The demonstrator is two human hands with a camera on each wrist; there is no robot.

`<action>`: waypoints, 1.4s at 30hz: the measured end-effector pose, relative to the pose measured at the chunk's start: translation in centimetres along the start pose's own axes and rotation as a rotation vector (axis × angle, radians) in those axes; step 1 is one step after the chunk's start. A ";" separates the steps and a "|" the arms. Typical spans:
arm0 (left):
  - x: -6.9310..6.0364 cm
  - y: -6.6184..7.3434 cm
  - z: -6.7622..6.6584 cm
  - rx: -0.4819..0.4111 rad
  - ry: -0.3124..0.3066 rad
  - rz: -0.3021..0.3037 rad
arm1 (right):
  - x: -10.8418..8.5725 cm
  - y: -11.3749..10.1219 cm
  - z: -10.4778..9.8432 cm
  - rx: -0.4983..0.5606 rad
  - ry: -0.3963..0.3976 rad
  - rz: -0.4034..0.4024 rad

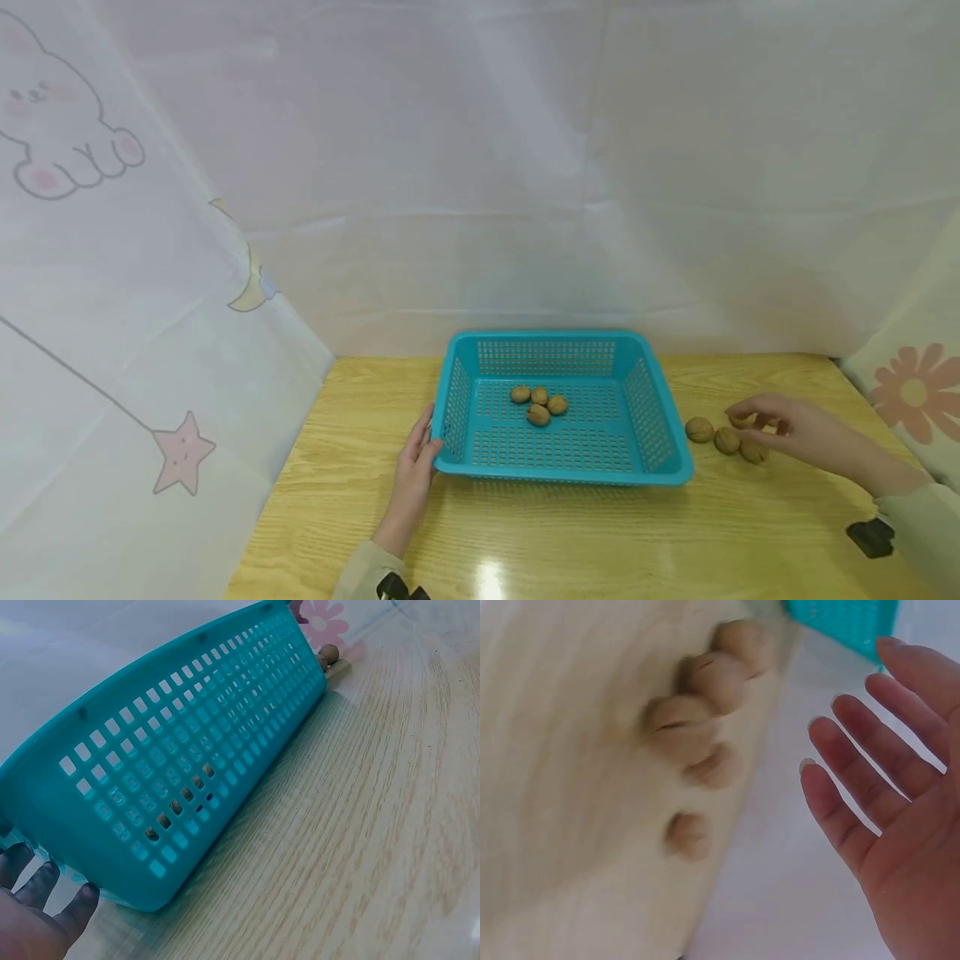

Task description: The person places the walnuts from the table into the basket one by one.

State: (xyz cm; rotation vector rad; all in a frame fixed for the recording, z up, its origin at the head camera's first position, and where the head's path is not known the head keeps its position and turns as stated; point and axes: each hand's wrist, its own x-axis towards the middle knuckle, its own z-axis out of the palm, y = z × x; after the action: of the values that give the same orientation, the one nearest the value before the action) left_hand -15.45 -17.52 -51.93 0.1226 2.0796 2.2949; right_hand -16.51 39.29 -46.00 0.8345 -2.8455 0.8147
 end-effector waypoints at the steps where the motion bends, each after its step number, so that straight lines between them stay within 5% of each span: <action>1: 0.0 0.0 0.0 0.000 0.001 0.000 | -0.4 0.5 0.2 0.012 0.004 0.007; 13: 0.0 0.2 0.1 -0.011 -0.009 -0.003 | -3.4 4.3 2.2 0.042 -0.042 0.157; 24: 0.1 0.1 0.1 -0.018 -0.009 -0.008 | -3.4 5.2 3.0 0.062 -0.102 0.239; 42: 0.0 0.0 0.1 0.001 -0.005 0.002 | -3.4 4.2 2.7 0.050 -0.081 0.220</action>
State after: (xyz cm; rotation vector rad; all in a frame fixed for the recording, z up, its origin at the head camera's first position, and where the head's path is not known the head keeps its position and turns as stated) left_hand -15.46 -17.40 -51.87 0.1308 2.0796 2.2919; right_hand -15.56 42.61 -50.99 0.5780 -3.0401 0.8983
